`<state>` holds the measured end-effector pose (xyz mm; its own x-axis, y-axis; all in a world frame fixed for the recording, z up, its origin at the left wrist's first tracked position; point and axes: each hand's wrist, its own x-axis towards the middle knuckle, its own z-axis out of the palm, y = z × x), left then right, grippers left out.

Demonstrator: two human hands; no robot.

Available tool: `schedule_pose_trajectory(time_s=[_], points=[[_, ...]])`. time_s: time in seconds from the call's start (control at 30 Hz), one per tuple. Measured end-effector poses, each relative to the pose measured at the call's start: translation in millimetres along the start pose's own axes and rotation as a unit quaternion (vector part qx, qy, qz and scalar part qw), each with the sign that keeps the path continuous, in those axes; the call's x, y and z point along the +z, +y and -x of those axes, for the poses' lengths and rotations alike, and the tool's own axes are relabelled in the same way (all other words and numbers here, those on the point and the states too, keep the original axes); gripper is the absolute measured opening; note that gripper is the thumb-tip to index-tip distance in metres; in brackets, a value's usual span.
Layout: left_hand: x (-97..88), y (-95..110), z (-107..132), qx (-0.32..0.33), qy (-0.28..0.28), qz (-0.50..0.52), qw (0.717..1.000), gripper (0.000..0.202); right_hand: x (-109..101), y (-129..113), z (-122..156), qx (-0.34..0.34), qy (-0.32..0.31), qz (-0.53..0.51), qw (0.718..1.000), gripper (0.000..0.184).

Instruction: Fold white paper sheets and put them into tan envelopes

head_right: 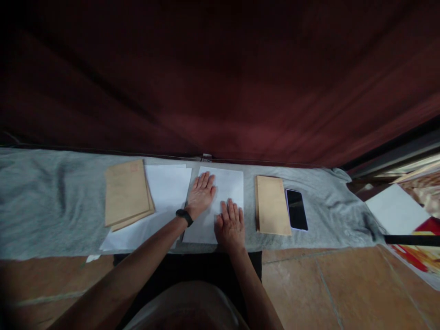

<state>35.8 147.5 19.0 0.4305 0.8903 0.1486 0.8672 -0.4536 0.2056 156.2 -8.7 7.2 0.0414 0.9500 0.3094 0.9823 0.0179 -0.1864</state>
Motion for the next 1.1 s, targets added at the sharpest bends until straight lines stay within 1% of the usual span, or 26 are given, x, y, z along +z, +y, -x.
schedule_pose_trajectory(time_s=[0.13, 0.23, 0.33, 0.4, 0.47, 0.63, 0.93, 1.1], points=[[-6.3, -1.2, 20.9, 0.028, 0.010, -0.010, 1.000, 0.056, 0.8, 7.1, 1.4, 0.001, 0.003, 0.009, 1.000, 0.054], [-9.0, 7.0, 47.0, 0.047, 0.010, -0.012, 0.999, 0.055, 1.5, 6.7, 2.3, 0.004, 0.009, 0.010, 1.000, 0.056], [-10.6, 18.5, 74.1, 0.105, -0.006, -0.008, 0.994, 0.052, 0.5, 5.2, 2.3, 0.009, 0.004, 0.010, 1.000, 0.054], [-12.1, 23.9, 88.4, 0.132, -0.012, -0.005, 0.991, 0.051, -0.8, 5.0, 1.8, 0.008, -0.007, 0.009, 1.000, 0.052], [-14.2, 25.8, 98.5, 0.143, -0.012, -0.004, 0.990, 0.051, -2.1, 5.2, 1.4, 0.004, -0.013, 0.008, 1.000, 0.050], [-17.6, 21.3, 113.2, 0.157, -0.012, 0.003, 0.988, 0.051, -3.3, 6.7, 2.9, 0.019, -0.004, 0.007, 1.000, 0.054], [-6.6, 9.6, 133.4, 0.189, 0.022, 0.001, 0.982, 0.052, -13.2, 13.9, 13.8, 0.020, -0.004, 0.002, 1.000, 0.055], [-14.4, 10.5, 137.0, 0.212, 0.016, 0.008, 0.977, 0.056, -18.5, 15.1, 16.3, 0.027, -0.005, -0.002, 1.000, 0.053]])
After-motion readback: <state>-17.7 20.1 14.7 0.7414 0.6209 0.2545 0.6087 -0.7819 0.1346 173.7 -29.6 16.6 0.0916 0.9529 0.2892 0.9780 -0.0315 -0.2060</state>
